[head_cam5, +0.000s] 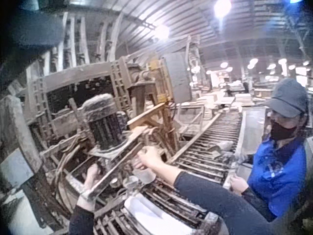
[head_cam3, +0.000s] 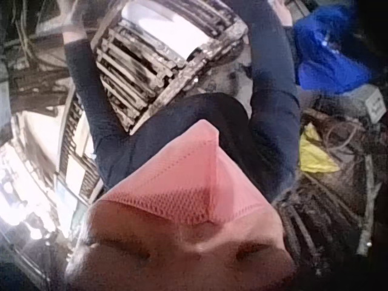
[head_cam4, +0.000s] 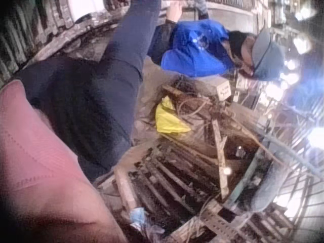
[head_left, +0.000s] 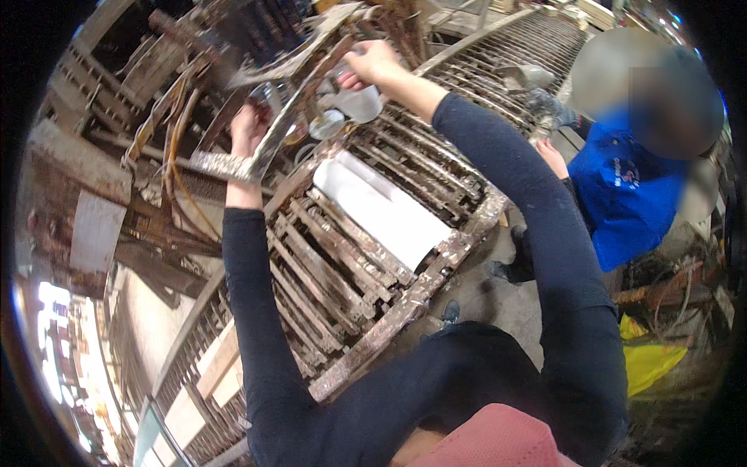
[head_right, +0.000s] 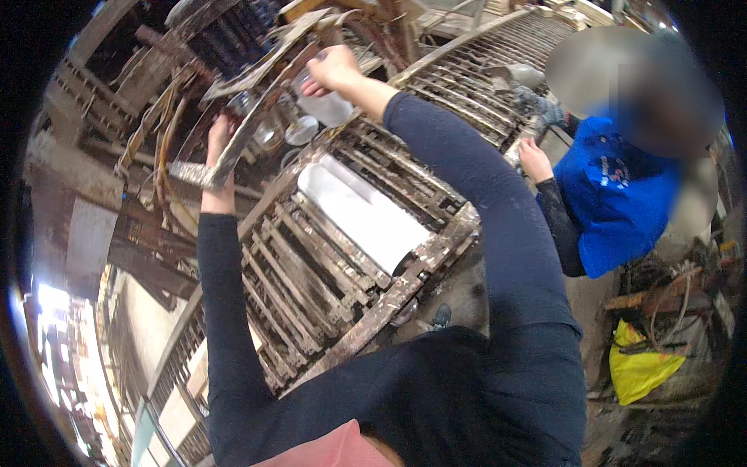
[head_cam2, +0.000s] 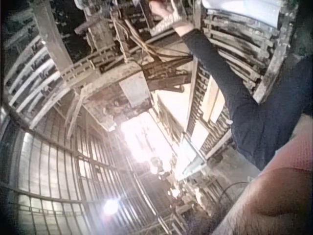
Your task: The person walks through a workshop carrying two cups, one with a white liquid and one with a yellowish liquid. They approach a conveyor belt and pour both liquids into a machine hopper while another worker operates the machinery nearby.
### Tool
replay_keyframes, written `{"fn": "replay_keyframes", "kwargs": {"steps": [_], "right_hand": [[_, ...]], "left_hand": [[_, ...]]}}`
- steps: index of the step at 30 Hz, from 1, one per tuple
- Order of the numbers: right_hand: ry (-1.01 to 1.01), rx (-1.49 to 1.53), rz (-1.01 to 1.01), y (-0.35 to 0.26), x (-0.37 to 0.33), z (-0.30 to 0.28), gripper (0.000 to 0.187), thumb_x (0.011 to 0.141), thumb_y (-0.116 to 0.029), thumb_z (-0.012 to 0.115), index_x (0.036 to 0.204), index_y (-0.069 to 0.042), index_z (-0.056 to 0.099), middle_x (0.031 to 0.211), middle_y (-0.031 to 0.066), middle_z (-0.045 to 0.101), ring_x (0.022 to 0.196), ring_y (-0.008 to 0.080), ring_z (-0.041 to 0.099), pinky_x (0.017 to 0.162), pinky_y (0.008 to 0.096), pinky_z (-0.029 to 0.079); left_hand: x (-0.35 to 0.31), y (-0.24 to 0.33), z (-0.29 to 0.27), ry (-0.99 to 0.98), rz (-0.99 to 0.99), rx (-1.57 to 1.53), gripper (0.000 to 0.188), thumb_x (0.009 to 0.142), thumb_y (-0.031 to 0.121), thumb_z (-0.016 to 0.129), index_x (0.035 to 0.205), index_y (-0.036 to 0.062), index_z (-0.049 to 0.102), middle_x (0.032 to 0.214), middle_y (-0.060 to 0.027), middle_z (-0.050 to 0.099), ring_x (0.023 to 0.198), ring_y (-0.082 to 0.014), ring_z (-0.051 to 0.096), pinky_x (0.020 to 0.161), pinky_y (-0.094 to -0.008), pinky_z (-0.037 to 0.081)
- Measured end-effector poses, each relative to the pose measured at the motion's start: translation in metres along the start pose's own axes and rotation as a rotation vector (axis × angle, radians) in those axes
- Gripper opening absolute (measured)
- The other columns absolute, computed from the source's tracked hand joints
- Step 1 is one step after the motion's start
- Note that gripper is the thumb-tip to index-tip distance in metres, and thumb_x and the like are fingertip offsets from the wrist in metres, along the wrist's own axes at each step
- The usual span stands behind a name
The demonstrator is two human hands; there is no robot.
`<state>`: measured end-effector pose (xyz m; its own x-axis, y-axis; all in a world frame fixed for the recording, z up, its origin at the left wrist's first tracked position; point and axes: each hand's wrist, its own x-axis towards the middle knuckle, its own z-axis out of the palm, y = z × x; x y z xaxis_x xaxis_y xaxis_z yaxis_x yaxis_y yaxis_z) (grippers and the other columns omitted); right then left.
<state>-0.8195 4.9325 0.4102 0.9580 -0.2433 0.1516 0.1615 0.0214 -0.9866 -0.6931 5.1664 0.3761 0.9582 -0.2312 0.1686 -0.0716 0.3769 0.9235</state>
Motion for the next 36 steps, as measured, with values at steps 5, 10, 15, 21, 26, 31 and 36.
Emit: {"fn": "replay_keyframes", "kwargs": {"steps": [5,10,15,21,26,31,36], "right_hand": [[-0.021,-0.037,-0.035,-0.001,-0.008,0.009,0.045,0.083,-0.014,0.045,0.122,0.005,0.033,0.074,0.0168,0.062,0.055,0.0179,0.061,0.046,0.0246,0.049],[0.030,-0.088,-0.067,-0.001,-0.008,0.011,0.043,0.083,-0.015,0.046,0.122,0.003,0.037,0.077,0.0161,0.061,0.058,0.0180,0.062,0.050,0.0252,0.050],[0.079,-0.087,-0.051,0.005,-0.002,0.002,0.043,0.083,-0.016,0.050,0.121,0.002,0.039,0.077,0.0128,0.059,0.057,0.0150,0.059,0.051,0.0256,0.051],[0.043,-0.109,-0.039,0.000,-0.008,0.011,0.043,0.083,-0.015,0.049,0.122,0.001,0.038,0.074,0.0113,0.058,0.055,0.0144,0.058,0.051,0.0257,0.051],[0.083,-0.128,-0.071,0.007,-0.002,-0.001,0.040,0.083,-0.016,0.049,0.119,0.002,0.041,0.073,0.0105,0.058,0.056,0.0145,0.058,0.052,0.0258,0.051],[0.049,-0.087,-0.060,0.005,-0.003,0.010,0.039,0.083,-0.016,0.050,0.117,0.002,0.043,0.073,0.0104,0.058,0.055,0.0146,0.058,0.052,0.0256,0.051],[0.071,-0.077,-0.043,0.006,-0.006,0.008,0.042,0.083,-0.014,0.049,0.119,0.004,0.039,0.073,0.0107,0.057,0.056,0.0156,0.059,0.050,0.0254,0.051]], "left_hand": [[0.008,0.001,-0.018,0.076,-0.032,0.042,0.019,0.086,0.016,0.044,0.079,0.0011,0.053,0.066,-0.0084,0.053,0.056,-0.0194,0.050,0.052,-0.0312,0.042],[0.021,-0.004,-0.028,0.033,-0.033,0.091,0.016,0.084,0.010,0.043,0.078,-0.0004,0.053,0.069,-0.0120,0.056,0.058,-0.0215,0.054,0.052,-0.0326,0.043],[0.026,-0.014,-0.014,-0.014,-0.017,0.018,0.016,0.086,0.014,0.044,0.085,0.0005,0.053,0.072,-0.0111,0.056,0.063,-0.0228,0.057,0.052,-0.0320,0.042],[0.025,-0.014,-0.030,0.055,0.004,0.028,0.017,0.087,0.014,0.044,0.088,0.0009,0.054,0.074,-0.0100,0.056,0.063,-0.0227,0.058,0.049,-0.0298,0.040],[0.019,-0.019,-0.010,0.014,0.053,-0.010,0.017,0.086,0.015,0.046,0.086,0.0008,0.056,0.074,-0.0097,0.056,0.061,-0.0224,0.058,0.047,-0.0288,0.040],[0.014,-0.005,-0.016,0.098,-0.006,0.032,0.016,0.086,0.015,0.048,0.085,0.0016,0.056,0.071,-0.0093,0.057,0.059,-0.0216,0.057,0.048,-0.0285,0.041],[0.011,-0.006,-0.008,0.145,0.010,0.070,0.017,0.085,0.017,0.049,0.085,0.0018,0.056,0.070,-0.0089,0.057,0.061,-0.0215,0.058,0.049,-0.0282,0.041]]}}
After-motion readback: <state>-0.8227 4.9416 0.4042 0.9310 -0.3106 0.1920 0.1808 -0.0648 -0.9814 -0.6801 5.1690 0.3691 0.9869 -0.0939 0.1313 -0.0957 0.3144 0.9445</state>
